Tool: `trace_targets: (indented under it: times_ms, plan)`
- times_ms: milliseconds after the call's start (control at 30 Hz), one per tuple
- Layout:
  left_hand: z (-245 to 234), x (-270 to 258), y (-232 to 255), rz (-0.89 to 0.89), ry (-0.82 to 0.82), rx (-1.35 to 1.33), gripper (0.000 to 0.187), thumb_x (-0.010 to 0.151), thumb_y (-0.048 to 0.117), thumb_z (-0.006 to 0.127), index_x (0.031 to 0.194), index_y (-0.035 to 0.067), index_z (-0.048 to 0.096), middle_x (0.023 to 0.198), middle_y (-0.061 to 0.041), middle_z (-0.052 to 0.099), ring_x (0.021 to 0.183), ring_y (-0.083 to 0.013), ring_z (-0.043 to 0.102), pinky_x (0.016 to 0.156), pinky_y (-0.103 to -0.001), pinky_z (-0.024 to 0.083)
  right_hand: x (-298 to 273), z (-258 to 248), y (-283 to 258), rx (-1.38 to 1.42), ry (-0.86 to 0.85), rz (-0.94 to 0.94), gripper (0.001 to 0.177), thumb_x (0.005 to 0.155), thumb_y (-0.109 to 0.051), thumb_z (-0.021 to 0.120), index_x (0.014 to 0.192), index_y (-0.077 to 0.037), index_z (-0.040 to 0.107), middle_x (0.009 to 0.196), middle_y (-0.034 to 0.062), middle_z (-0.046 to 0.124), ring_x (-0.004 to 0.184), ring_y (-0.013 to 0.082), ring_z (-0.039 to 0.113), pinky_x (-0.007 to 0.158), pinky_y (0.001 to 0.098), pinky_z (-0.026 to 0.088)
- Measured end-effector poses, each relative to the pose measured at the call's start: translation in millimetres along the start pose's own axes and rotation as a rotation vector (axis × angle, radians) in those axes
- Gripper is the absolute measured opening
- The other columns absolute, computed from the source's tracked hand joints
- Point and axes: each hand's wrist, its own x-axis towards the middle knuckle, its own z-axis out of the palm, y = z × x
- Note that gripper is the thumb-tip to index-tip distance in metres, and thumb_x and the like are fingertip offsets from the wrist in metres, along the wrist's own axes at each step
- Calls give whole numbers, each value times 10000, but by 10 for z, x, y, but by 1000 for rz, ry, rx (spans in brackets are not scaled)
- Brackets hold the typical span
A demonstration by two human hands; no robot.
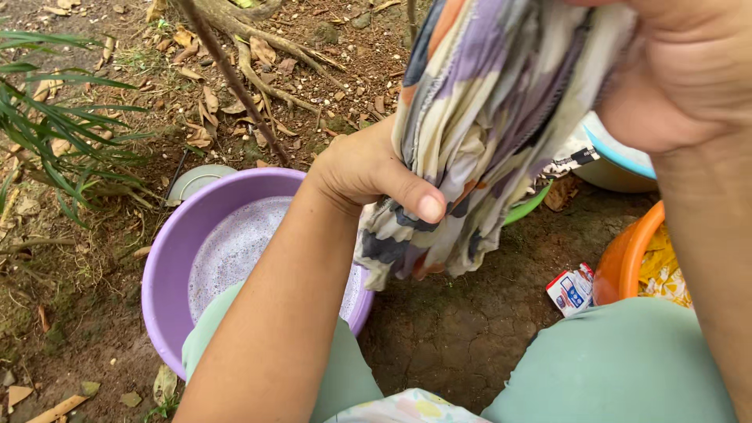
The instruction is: The person sorts items of clothing between different buckets, rinses them in water, and wrings them out by hand.
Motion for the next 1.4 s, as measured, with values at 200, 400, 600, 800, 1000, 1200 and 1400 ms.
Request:
trace_targets:
  times_ms: [200,400,600,800,1000,1200,1400]
  plan:
    - [319,173,-7,-108,324,182,860,687,191,954,1440,-35,606,1317,-133,710,1248,-266,653,1142,-382,501,69,51,32,-135,110,77,233,899,-16,663,1125,-30,718,1073,66,752,999,218,727,989,427,592]
    - [423,348,-36,53,466,-32,792,721,191,927,1408,69,553,1269,-80,682,1209,-218,638,1089,-395,501,21,-28,22,-422,104,231,517,857,-164,733,1353,-103,599,1202,-1,707,1088,152,689,929,358,562]
    - [398,381,-4,150,460,19,702,811,226,903,1398,-14,602,1266,-110,708,1207,-239,672,1098,-402,542,-38,-227,133,-357,35,380,751,797,-330,833,1466,-119,563,1270,14,715,1113,146,690,901,389,575]
    - [472,460,-81,102,412,10,685,751,95,936,1349,10,613,1197,-73,691,1153,-215,664,1021,-396,571,-28,-159,216,-257,120,390,610,792,-286,831,1342,-83,662,1198,32,751,1068,157,717,877,393,602]
    - [544,489,-113,114,442,17,654,738,49,927,1320,18,630,1191,-59,704,1135,-198,680,1010,-378,585,50,-71,211,-338,273,278,360,810,-125,798,1144,-5,735,1052,71,780,928,172,748,873,342,603]
    - [647,609,-161,103,502,3,480,768,13,893,1198,-1,682,1069,-77,730,990,-188,716,891,-357,626,-9,-157,67,-390,188,397,474,821,-204,818,1263,-60,729,1127,59,786,984,169,736,835,358,606]
    - [739,827,-288,107,538,179,361,767,-33,858,1095,-10,708,1027,-58,754,945,-161,726,823,-326,635,-102,-206,85,-491,171,308,738,651,-178,906,1326,-77,627,1153,44,753,1061,154,713,911,332,588]
